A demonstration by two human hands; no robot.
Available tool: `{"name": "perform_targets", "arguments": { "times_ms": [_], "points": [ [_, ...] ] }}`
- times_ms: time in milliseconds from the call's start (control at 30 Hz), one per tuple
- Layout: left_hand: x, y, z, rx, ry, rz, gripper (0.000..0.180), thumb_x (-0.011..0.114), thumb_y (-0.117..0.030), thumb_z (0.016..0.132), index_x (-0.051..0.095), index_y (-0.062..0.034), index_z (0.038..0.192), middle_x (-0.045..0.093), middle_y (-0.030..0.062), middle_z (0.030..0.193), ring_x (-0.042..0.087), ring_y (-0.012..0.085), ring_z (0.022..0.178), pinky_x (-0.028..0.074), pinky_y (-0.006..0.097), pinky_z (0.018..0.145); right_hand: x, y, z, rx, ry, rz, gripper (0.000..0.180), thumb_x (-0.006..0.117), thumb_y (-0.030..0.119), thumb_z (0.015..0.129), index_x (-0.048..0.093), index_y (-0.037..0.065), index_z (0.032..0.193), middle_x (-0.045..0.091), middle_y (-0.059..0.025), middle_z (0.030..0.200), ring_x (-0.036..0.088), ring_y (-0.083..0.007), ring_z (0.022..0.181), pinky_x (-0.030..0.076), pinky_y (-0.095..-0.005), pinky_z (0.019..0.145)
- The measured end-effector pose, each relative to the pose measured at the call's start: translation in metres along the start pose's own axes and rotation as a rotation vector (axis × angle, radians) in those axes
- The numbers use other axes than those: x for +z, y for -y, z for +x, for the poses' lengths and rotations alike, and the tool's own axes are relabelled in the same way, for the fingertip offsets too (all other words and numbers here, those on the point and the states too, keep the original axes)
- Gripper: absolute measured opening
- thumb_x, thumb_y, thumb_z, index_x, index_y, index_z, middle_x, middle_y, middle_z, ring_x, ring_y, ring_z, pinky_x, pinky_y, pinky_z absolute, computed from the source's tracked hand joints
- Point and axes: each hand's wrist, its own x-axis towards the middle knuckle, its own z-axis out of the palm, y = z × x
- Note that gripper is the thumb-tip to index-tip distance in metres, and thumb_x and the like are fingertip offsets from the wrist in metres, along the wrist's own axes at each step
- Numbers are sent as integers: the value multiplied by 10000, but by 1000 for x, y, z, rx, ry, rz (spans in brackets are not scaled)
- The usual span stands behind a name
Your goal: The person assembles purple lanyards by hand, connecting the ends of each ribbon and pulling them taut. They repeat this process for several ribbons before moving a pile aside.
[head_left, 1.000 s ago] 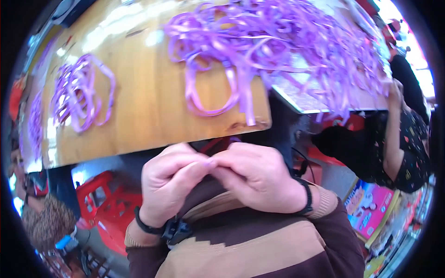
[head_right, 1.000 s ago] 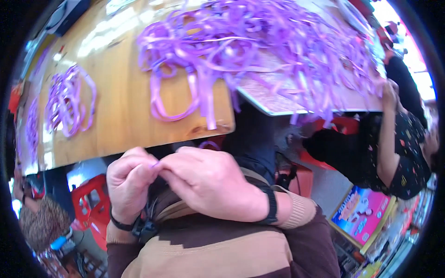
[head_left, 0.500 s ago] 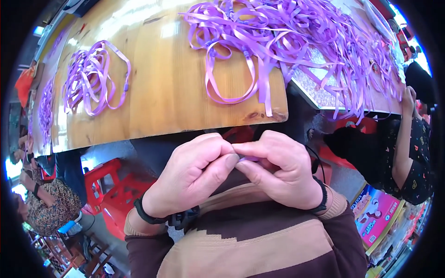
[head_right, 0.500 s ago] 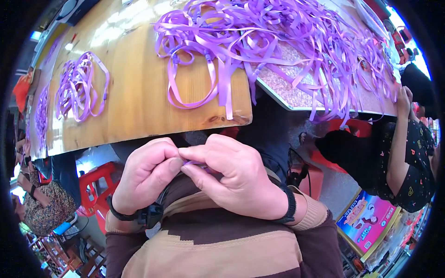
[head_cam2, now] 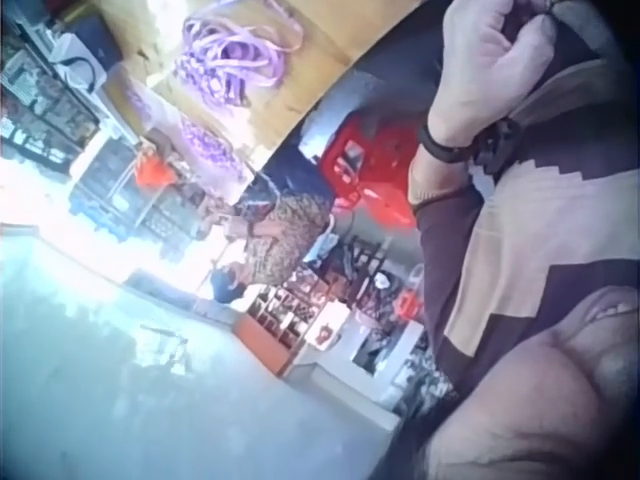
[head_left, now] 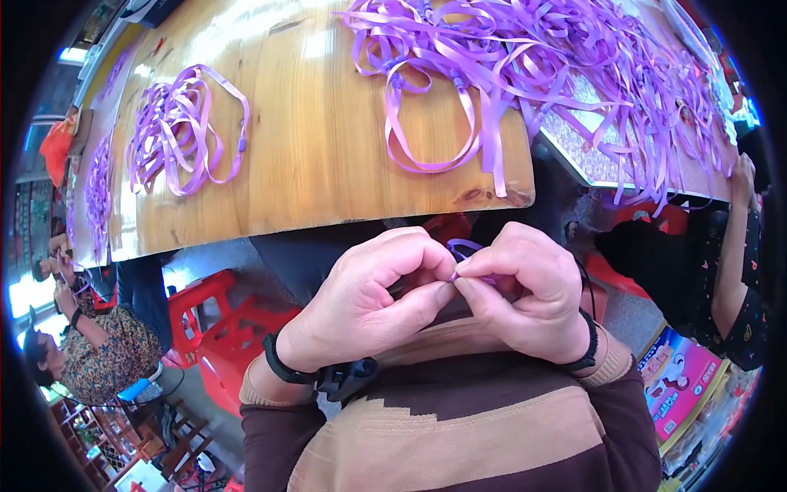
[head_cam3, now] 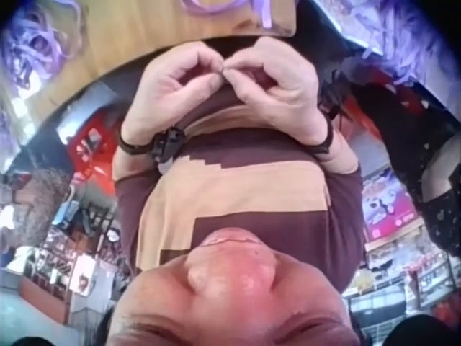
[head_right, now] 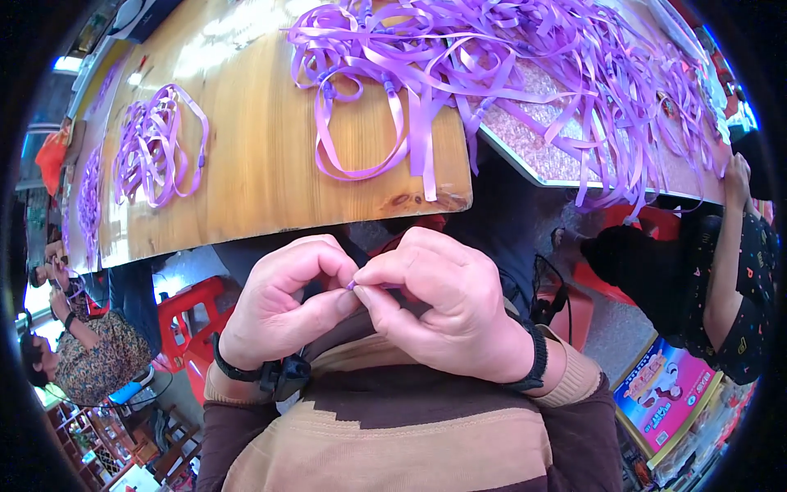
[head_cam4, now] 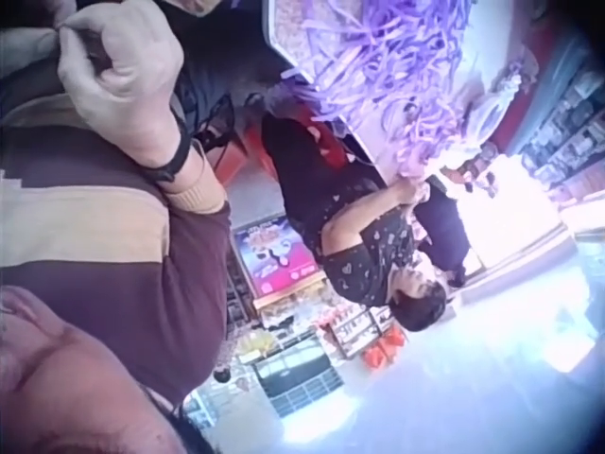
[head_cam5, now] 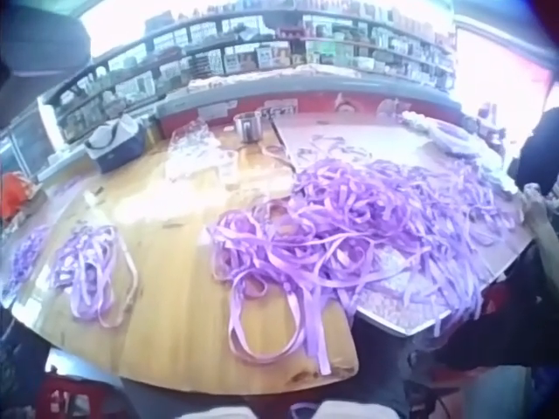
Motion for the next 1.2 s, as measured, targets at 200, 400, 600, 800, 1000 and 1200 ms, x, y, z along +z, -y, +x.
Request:
{"name": "perform_targets", "arguments": {
  "times_ms": [200,400,600,800,1000,1200],
  "points": [
    [4,2,3,152,-81,142,113,614,19,718,550,-20,802,520,55,725,498,151,646,398,249,576,4,-3,-1,111,-42,108,164,652,-65,683,616,25,815,552,-34,690,473,-87,550,343,-204,469],
    [8,4,6,233,-132,195,141,619,35,705,546,-23,812,522,66,732,504,163,634,409,258,564,2,-6,-2,89,-56,111,188,662,-70,674,626,27,831,564,-41,693,494,-97,570,351,-208,475],
    [10,6,7,198,-107,131,135,622,29,712,549,-23,813,528,59,739,504,155,639,405,250,569,-1,-8,-2,55,-55,79,161,653,-59,663,590,34,778,558,-35,675,484,-107,549,348,-212,467],
    [8,5,8,61,5,-99,92,607,-36,762,538,-17,821,504,16,736,477,97,647,381,219,569,-6,-8,0,21,-21,67,161,645,-42,646,563,46,753,550,-29,666,480,-116,539,341,-220,457],
    [1,-3,12,-472,143,-792,97,561,-102,804,502,-41,851,476,-29,729,401,25,591,325,168,537,-6,-6,5,-117,9,26,213,651,-69,595,568,51,751,522,-29,605,482,-143,493,354,-234,434],
    [-1,7,13,-555,195,-997,125,556,-135,794,521,-39,866,498,-24,716,392,44,556,306,169,505,-6,-8,4,-201,26,-101,238,665,-84,587,584,42,772,518,-36,617,502,-145,487,373,-246,407]
  ]
}}
